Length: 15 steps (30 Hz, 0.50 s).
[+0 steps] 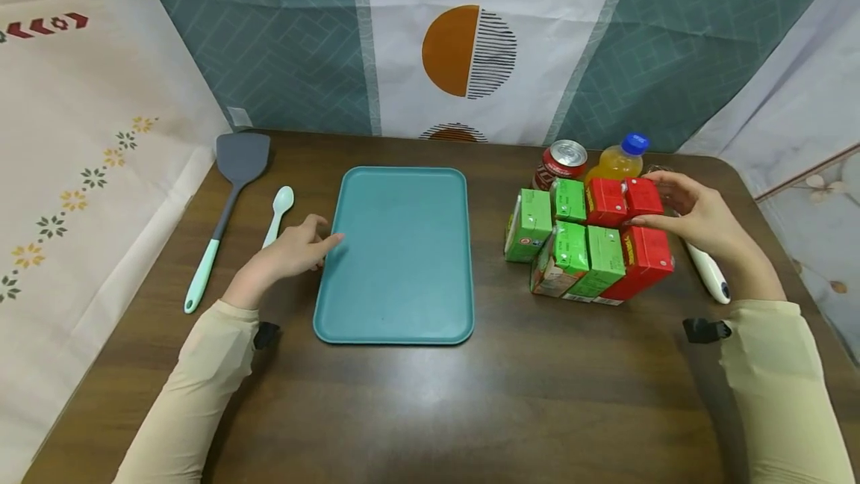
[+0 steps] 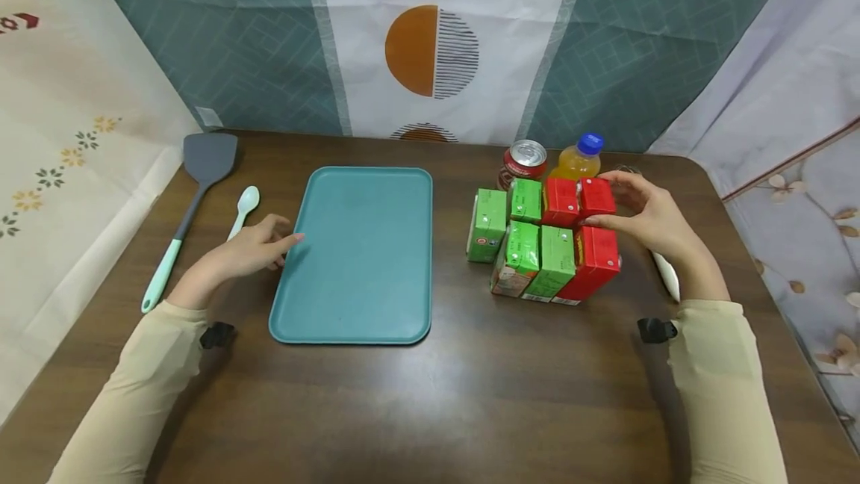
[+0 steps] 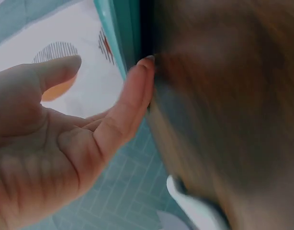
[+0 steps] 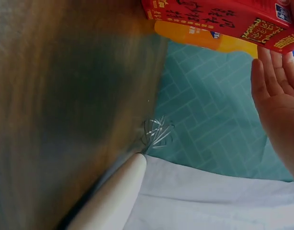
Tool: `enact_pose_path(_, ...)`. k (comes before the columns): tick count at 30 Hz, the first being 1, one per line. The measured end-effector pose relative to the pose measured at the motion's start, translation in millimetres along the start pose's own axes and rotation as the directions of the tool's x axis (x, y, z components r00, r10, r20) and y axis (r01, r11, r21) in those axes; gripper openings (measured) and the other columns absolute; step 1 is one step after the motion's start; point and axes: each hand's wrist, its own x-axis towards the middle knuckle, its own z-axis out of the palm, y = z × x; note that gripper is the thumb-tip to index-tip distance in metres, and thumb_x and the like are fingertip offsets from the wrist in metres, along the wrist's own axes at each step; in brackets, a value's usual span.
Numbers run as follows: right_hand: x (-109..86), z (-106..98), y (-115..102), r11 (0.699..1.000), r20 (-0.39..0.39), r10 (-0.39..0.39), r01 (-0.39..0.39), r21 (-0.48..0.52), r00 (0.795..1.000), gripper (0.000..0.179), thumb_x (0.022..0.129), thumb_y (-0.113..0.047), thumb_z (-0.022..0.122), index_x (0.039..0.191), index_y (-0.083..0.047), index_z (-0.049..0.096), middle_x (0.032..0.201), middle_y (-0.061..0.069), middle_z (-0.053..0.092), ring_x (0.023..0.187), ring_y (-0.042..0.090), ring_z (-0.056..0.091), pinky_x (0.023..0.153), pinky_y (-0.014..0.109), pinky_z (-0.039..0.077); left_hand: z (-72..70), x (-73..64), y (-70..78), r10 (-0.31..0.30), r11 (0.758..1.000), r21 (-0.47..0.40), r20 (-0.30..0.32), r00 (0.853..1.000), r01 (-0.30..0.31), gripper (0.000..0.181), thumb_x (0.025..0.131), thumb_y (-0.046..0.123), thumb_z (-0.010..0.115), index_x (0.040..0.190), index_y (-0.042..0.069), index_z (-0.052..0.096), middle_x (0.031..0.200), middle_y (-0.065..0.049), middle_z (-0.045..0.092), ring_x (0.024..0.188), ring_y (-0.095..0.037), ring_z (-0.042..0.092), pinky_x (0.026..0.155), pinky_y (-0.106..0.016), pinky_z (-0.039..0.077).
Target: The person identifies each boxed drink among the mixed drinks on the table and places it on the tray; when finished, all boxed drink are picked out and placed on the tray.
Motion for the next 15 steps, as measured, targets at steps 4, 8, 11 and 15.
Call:
enact_pose_path(4, 6.5, -1, 1, 0.999, 0.040, -0.036, 0.037, -0.012, 0.999, 0.054, 0.080, -0.006, 0.072, 0.127, -0.016, 0.048, 0.104, -0.022, 0.058, 0.095, -0.006, 0.055, 0.075, 0.006, 0.042, 0.8, 11.1, 4.6, -0.025, 0.999, 0.039, 0.019, 1.000, 0.024, 0.066, 0.099, 0.036, 0.040, 0.141, -0.011, 0.018, 0.101, -0.025, 0.058, 0.071, -0.023, 0.064, 0.071, -0.038, 0.050)
enact_pose_path(8, 10.0, -3, 3, 0.999, 0.062, -0.049, 0.048, 0.012, 0.997, 0.055, 0.080, 0.000, 0.070, 0.127, -0.015, 0.046, 0.106, -0.021, 0.058, 0.098, -0.006, 0.054, 0.076, 0.006, 0.043, 0.9, 20.4, 8.0, -0.066, 0.997, 0.045, 0.052, 0.996, 0.064, 0.062, 0.100, 0.025, 0.040, 0.141, -0.014, 0.013, 0.119, -0.036, 0.049, 0.073, -0.028, 0.066, 0.071, -0.038, 0.053)
enact_pose_path(11, 6.5, -1, 5, 0.995, 0.066, -0.060, 0.054, 0.086, 0.996, 0.057, 0.080, 0.005, 0.067, 0.130, -0.012, 0.046, 0.110, -0.018, 0.059, 0.101, -0.004, 0.054, 0.077, 0.008, 0.045, 1.0, 24.6, 7.8, -0.061, 0.998, 0.032, 0.087, 0.994, 0.058, 0.060, 0.098, 0.013, 0.041, 0.141, -0.015, 0.011, 0.122, -0.039, 0.045, 0.080, -0.033, 0.066, 0.068, -0.037, 0.054)
enact_pose_path(15, -0.7, 4, 10, 0.949, 0.069, -0.059, 0.035, 0.314, 0.996, 0.062, 0.082, 0.012, 0.061, 0.137, -0.010, 0.044, 0.116, -0.011, 0.060, 0.103, 0.000, 0.057, 0.076, 0.013, 0.049, -0.2, 26.6, 5.4, -0.039, 0.999, 0.041, 0.107, 0.993, 0.035, 0.061, 0.094, 0.004, 0.042, 0.141, -0.015, 0.009, 0.110, -0.035, 0.051, 0.076, -0.030, 0.066, 0.066, -0.035, 0.055)
